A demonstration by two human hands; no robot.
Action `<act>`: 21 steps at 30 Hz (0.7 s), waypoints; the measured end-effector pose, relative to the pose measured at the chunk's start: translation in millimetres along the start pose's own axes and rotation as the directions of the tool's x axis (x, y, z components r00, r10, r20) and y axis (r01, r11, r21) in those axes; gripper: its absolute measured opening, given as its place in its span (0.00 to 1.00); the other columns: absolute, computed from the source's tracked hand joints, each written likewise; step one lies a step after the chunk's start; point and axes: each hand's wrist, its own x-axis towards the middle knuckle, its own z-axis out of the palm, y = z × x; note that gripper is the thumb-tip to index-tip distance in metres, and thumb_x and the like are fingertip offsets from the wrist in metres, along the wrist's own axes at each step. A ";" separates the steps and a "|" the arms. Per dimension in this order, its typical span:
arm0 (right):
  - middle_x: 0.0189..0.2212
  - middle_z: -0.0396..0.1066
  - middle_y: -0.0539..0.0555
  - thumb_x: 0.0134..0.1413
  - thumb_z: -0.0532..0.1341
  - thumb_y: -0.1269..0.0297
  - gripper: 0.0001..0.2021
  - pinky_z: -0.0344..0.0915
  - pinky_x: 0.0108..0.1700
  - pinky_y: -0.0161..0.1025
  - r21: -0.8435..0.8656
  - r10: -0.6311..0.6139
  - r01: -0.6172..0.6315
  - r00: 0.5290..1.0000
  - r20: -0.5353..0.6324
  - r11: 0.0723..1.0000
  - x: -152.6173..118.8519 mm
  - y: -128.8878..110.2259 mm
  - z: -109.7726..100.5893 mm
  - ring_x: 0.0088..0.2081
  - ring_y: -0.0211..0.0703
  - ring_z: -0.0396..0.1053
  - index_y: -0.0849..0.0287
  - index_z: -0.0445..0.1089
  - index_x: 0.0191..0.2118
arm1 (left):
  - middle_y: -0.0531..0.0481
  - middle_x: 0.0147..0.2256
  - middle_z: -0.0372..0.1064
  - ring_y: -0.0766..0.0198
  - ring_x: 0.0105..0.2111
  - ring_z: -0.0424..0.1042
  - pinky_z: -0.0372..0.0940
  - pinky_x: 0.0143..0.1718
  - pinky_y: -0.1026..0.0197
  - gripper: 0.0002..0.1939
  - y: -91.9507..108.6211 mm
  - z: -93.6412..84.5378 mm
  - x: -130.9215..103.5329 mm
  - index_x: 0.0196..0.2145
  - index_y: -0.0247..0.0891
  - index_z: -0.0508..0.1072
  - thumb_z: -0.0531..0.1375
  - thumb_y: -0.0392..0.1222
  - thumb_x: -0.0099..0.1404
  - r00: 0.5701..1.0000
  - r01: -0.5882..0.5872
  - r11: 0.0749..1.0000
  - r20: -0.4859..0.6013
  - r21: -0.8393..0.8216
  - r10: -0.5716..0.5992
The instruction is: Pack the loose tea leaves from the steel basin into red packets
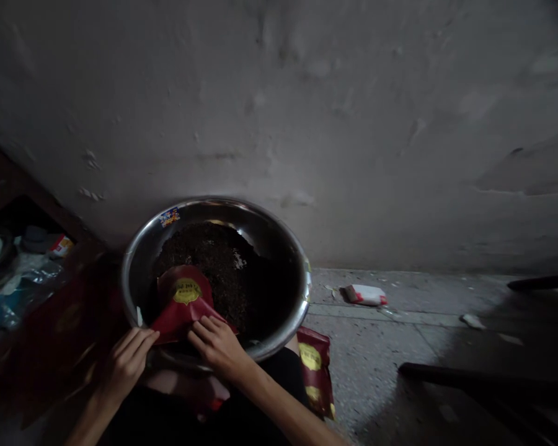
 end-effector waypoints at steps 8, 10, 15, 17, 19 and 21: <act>0.32 0.73 0.54 0.66 0.54 0.73 0.08 0.56 0.31 0.39 -0.214 -0.196 0.192 0.981 0.003 0.958 20.8 51.2 -22.0 0.31 0.41 0.65 0.59 0.69 0.44 | 0.46 0.39 0.75 0.61 0.40 0.73 0.70 0.45 0.56 0.26 -2.6 2.9 31.6 0.57 0.38 0.70 0.52 0.21 0.67 0.993 0.034 0.999 -0.117 -0.013 -0.035; 0.30 0.73 0.53 0.67 0.51 0.75 0.12 0.55 0.30 0.39 -0.236 -0.221 0.211 0.975 -0.017 0.948 35.9 72.5 -35.0 0.30 0.39 0.65 0.58 0.69 0.44 | 0.45 0.42 0.75 0.61 0.43 0.73 0.70 0.47 0.56 0.24 -3.4 -4.7 52.3 0.57 0.39 0.71 0.54 0.22 0.67 0.982 0.056 0.998 -0.180 -0.039 -0.062; 0.25 0.70 0.53 0.65 0.51 0.74 0.12 0.48 0.28 0.38 -0.254 0.008 -0.017 0.999 -0.034 0.967 85.2 107.8 -69.9 0.26 0.37 0.61 0.58 0.71 0.37 | 0.45 0.47 0.74 0.60 0.48 0.72 0.68 0.53 0.54 0.15 -5.8 -24.2 79.5 0.51 0.40 0.75 0.58 0.30 0.69 0.832 0.281 0.948 -0.453 -0.151 -0.319; 0.23 0.68 0.52 0.61 0.53 0.72 0.10 0.44 0.27 0.38 -0.282 0.147 -0.174 0.983 -0.113 0.944 98.6 111.8 -85.0 0.24 0.35 0.59 0.59 0.70 0.31 | 0.44 0.45 0.74 0.60 0.48 0.73 0.68 0.53 0.54 0.12 -10.1 -25.8 68.4 0.49 0.39 0.76 0.58 0.34 0.70 0.749 0.379 0.898 -0.496 -0.224 -0.440; 0.20 0.65 0.51 0.59 0.54 0.67 0.11 0.41 0.26 0.38 -0.252 0.289 -0.343 0.930 -0.228 0.905 104.7 111.9 -101.0 0.22 0.34 0.55 0.59 0.68 0.27 | 0.44 0.44 0.74 0.60 0.46 0.73 0.68 0.52 0.55 0.10 -17.1 -22.2 43.4 0.45 0.38 0.77 0.57 0.39 0.71 0.656 0.488 0.818 -0.491 -0.304 -0.574; 0.17 0.60 0.49 0.61 0.54 0.61 0.16 0.40 0.26 0.37 -0.133 0.421 -0.479 0.850 -0.316 0.867 105.3 109.5 -116.7 0.20 0.34 0.52 0.59 0.64 0.22 | 0.45 0.41 0.74 0.62 0.41 0.75 0.70 0.47 0.58 0.12 -25.4 -13.8 8.4 0.44 0.37 0.76 0.56 0.44 0.72 0.523 0.606 0.678 -0.434 -0.416 -0.733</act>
